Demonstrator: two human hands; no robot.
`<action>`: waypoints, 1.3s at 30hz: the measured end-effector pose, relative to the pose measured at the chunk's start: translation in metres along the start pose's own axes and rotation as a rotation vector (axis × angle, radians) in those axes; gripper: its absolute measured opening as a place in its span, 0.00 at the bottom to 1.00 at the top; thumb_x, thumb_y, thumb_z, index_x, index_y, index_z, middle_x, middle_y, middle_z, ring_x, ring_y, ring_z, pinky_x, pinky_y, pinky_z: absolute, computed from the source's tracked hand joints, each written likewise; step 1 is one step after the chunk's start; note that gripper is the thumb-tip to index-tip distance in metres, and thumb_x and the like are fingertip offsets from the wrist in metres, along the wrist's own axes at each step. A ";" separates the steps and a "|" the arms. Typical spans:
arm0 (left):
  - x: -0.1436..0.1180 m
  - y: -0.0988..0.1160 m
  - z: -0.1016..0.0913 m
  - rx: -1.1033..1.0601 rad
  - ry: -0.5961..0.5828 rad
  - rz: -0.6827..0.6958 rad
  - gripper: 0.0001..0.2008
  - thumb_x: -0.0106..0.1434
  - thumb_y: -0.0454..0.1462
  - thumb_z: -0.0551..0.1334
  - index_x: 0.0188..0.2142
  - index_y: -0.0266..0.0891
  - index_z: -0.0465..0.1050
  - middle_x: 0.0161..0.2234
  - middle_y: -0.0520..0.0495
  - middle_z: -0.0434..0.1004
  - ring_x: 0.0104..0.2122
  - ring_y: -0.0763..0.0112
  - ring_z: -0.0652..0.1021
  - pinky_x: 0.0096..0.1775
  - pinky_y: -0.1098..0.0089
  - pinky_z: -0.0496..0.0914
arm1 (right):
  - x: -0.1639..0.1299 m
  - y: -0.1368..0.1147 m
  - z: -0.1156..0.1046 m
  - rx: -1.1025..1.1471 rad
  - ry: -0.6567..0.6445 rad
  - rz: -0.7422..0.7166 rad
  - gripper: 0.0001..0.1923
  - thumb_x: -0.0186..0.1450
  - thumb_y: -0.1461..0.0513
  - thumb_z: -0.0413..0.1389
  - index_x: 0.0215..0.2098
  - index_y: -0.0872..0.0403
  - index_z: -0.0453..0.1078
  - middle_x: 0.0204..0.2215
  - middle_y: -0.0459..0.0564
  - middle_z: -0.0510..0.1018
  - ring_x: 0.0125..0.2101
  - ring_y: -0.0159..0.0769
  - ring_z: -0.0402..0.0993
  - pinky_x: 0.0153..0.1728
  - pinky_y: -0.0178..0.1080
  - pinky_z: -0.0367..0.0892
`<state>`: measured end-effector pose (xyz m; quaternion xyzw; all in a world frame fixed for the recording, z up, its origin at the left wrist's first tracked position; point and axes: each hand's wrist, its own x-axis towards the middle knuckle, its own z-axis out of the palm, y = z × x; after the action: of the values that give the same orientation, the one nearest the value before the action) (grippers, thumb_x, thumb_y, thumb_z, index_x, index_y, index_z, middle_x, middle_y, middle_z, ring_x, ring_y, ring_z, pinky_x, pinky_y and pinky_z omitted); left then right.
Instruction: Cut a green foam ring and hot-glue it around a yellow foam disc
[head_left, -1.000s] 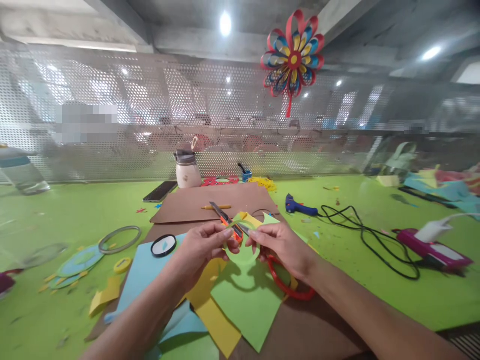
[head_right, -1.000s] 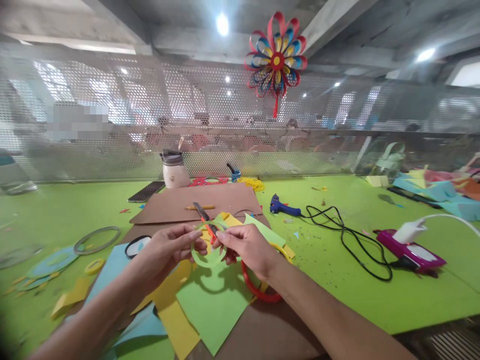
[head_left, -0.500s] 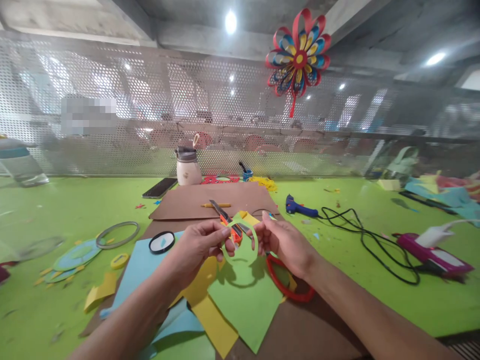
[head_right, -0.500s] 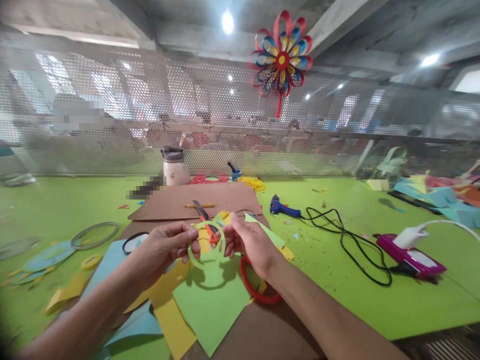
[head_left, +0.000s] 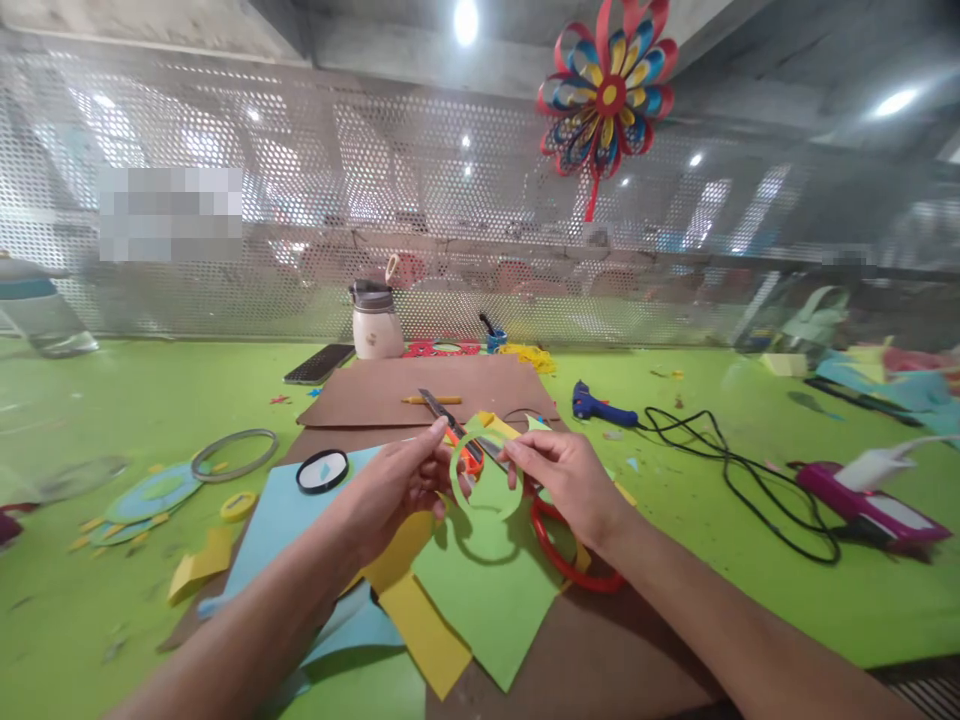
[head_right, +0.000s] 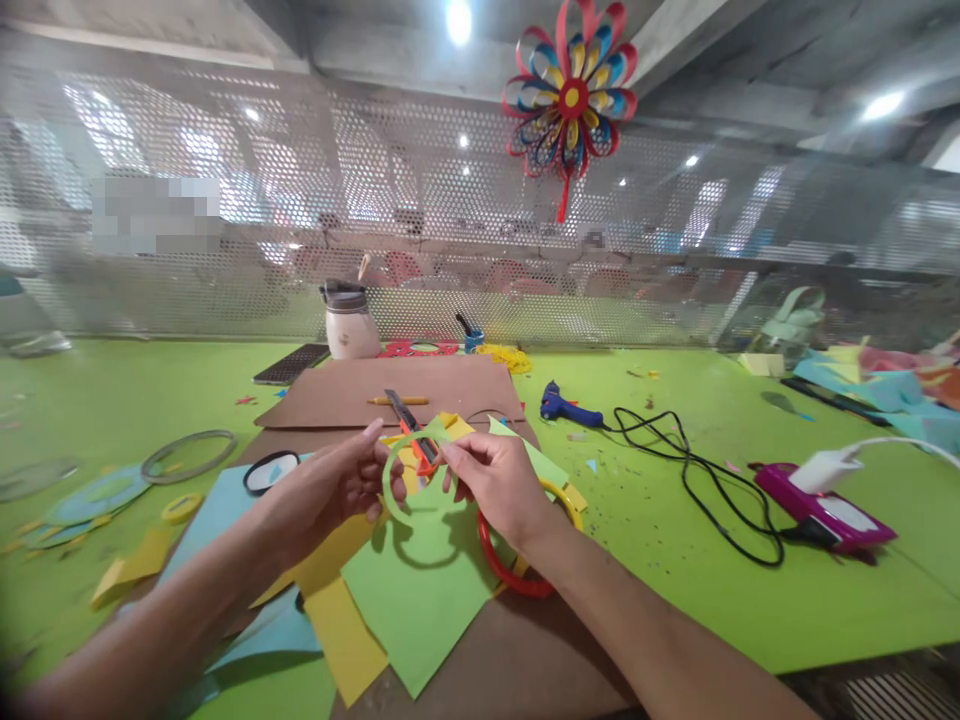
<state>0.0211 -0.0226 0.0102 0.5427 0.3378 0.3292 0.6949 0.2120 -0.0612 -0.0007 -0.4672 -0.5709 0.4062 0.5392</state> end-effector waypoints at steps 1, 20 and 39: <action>0.000 0.000 0.000 0.009 -0.002 -0.003 0.17 0.60 0.47 0.57 0.28 0.36 0.75 0.26 0.45 0.76 0.25 0.73 0.72 0.26 0.76 0.66 | 0.001 0.001 0.000 -0.006 0.010 -0.003 0.12 0.61 0.56 0.56 0.27 0.56 0.75 0.17 0.42 0.72 0.17 0.28 0.63 0.21 0.33 0.59; 0.001 0.002 0.001 0.069 0.090 0.063 0.15 0.54 0.45 0.63 0.27 0.32 0.74 0.25 0.43 0.76 0.25 0.69 0.75 0.26 0.71 0.68 | -0.002 0.010 -0.003 -0.068 0.028 -0.039 0.11 0.62 0.58 0.57 0.25 0.56 0.72 0.19 0.43 0.72 0.20 0.28 0.63 0.22 0.33 0.58; -0.030 0.038 -0.121 0.591 0.676 0.093 0.17 0.43 0.42 0.67 0.31 0.34 0.74 0.28 0.44 0.78 0.31 0.62 0.78 0.37 0.62 0.71 | 0.001 0.015 -0.017 0.003 0.005 -0.020 0.09 0.66 0.59 0.53 0.37 0.58 0.69 0.29 0.44 0.74 0.24 0.28 0.72 0.24 0.34 0.69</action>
<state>-0.0987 0.0247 0.0284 0.5944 0.6005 0.4084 0.3454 0.2301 -0.0570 -0.0135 -0.4616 -0.5737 0.4004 0.5454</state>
